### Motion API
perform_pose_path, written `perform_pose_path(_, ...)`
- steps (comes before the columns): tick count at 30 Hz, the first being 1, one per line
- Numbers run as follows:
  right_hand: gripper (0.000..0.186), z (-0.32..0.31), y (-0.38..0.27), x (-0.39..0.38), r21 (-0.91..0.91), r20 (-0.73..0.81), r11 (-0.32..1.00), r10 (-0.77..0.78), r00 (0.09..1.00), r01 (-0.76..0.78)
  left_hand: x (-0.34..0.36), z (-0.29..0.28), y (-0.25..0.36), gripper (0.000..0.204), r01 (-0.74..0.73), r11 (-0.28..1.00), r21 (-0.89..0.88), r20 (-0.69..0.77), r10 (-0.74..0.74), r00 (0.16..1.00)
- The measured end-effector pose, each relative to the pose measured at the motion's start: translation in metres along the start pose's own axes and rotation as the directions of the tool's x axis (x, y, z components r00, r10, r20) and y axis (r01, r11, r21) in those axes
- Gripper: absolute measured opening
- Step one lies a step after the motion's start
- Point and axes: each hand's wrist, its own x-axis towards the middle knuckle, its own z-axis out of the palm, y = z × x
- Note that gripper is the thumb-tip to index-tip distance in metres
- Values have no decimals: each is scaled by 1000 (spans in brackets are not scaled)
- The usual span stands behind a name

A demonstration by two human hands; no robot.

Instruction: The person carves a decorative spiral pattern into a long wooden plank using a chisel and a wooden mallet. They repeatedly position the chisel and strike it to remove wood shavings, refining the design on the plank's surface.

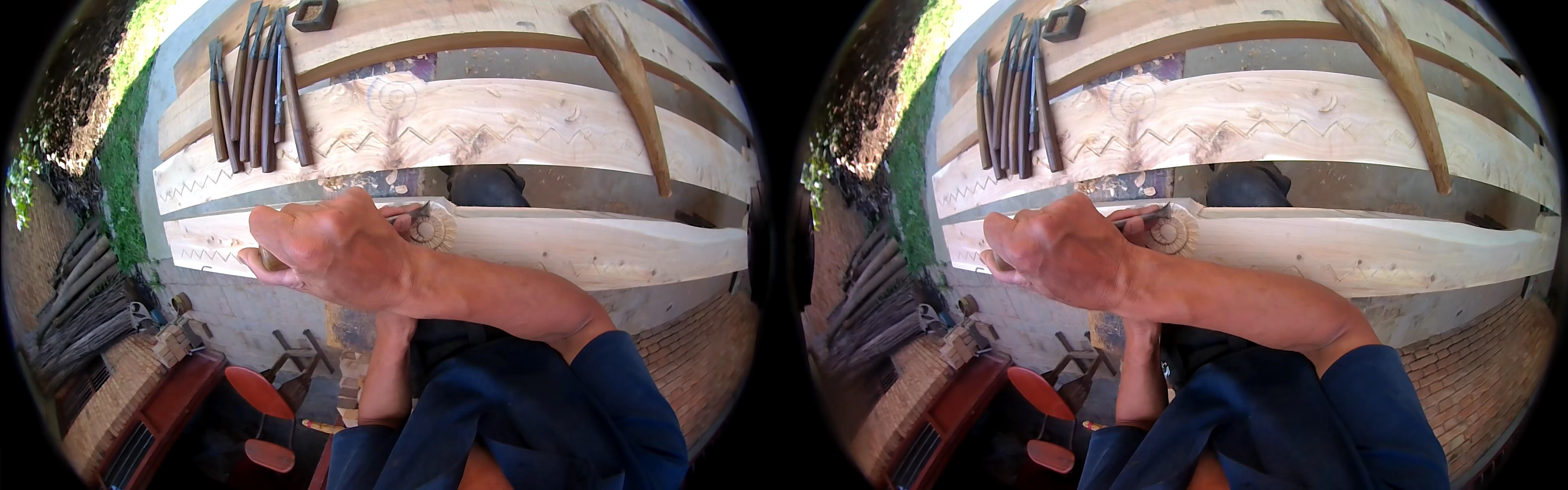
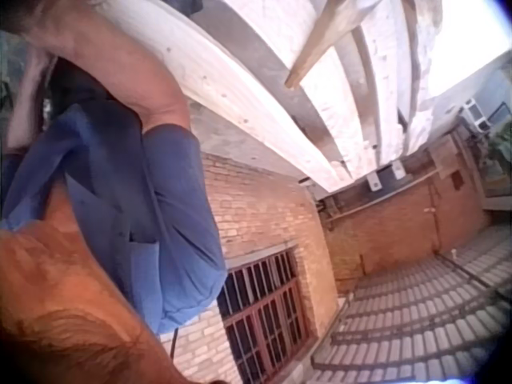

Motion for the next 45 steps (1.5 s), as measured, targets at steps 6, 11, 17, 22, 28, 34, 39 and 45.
perform_pose_path(6,34,1,4,3,20,13,999,37,999,-37,-1,-3,0,37,19,1000,-11,18,-18,1000)
perform_pose_path(11,34,4,9,5,11,-30,999,30,999,-30,8,0,-1,38,45,998,-34,8,-45,999)
perform_pose_path(17,32,-3,14,14,-1,-69,995,99,993,-99,16,2,-3,39,59,997,-52,7,-59,998)
perform_pose_path(22,28,-19,14,26,-33,-181,977,200,963,-209,21,6,3,37,60,998,6,8,-60,998)
perform_pose_path(28,41,-37,-57,-28,16,-49,990,-138,989,139,-4,20,8,34,-275,886,373,-166,355,920)
perform_pose_path(34,37,-94,-44,-68,249,17,960,-140,990,131,-8,11,11,26,-406,727,554,28,471,882)
perform_pose_path(39,29,-146,-38,-93,362,90,932,-74,993,36,5,29,10,39,-698,485,527,184,736,651)
perform_pose_path(45,29,-168,-26,-114,441,156,892,33,987,-99,4,39,2,32,-704,411,580,261,725,638)
